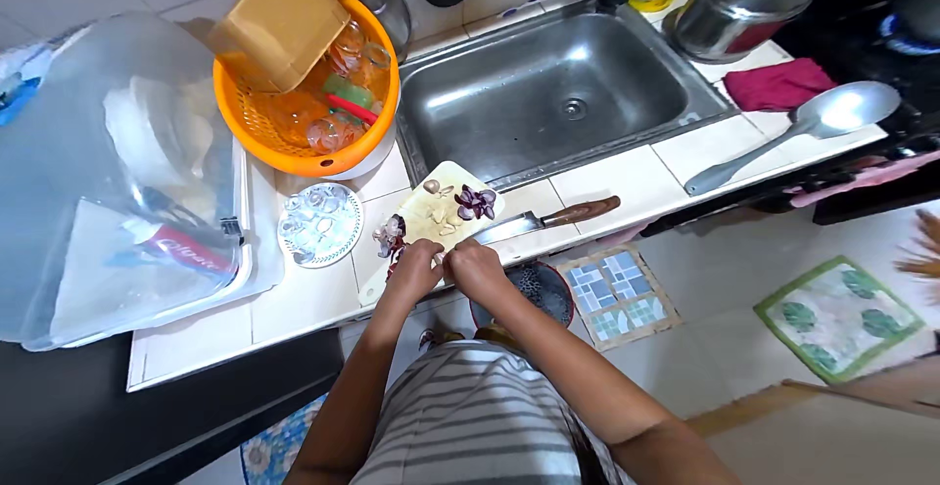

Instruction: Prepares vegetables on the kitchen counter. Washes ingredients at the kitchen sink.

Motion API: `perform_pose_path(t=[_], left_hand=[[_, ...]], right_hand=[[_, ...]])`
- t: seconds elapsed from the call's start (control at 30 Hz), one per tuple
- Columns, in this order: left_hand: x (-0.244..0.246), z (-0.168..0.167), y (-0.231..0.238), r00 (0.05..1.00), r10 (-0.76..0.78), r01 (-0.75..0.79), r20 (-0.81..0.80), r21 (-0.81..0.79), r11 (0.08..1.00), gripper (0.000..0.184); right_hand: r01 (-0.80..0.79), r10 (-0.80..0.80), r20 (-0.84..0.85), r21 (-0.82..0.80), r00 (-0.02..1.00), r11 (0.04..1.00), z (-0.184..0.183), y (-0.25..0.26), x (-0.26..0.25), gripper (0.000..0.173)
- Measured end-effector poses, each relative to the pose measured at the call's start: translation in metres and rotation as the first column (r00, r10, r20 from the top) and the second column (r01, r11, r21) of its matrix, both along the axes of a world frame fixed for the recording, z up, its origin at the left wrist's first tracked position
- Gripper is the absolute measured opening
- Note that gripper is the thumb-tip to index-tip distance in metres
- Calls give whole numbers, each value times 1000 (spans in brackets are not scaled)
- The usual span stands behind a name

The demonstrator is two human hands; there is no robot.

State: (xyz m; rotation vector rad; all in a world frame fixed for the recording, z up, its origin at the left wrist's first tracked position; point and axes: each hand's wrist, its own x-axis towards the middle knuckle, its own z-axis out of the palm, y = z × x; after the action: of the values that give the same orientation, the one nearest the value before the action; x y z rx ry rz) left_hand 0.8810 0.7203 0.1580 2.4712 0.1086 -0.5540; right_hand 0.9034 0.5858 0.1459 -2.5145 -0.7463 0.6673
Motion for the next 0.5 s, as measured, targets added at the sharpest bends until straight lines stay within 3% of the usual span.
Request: perform_pose_path(t=[0.5], left_hand=[[-2, -6, -1, 999, 32, -31, 30, -7, 999, 32]], right_hand=[[9, -18, -116, -78, 993, 997, 8, 1, 12, 24]])
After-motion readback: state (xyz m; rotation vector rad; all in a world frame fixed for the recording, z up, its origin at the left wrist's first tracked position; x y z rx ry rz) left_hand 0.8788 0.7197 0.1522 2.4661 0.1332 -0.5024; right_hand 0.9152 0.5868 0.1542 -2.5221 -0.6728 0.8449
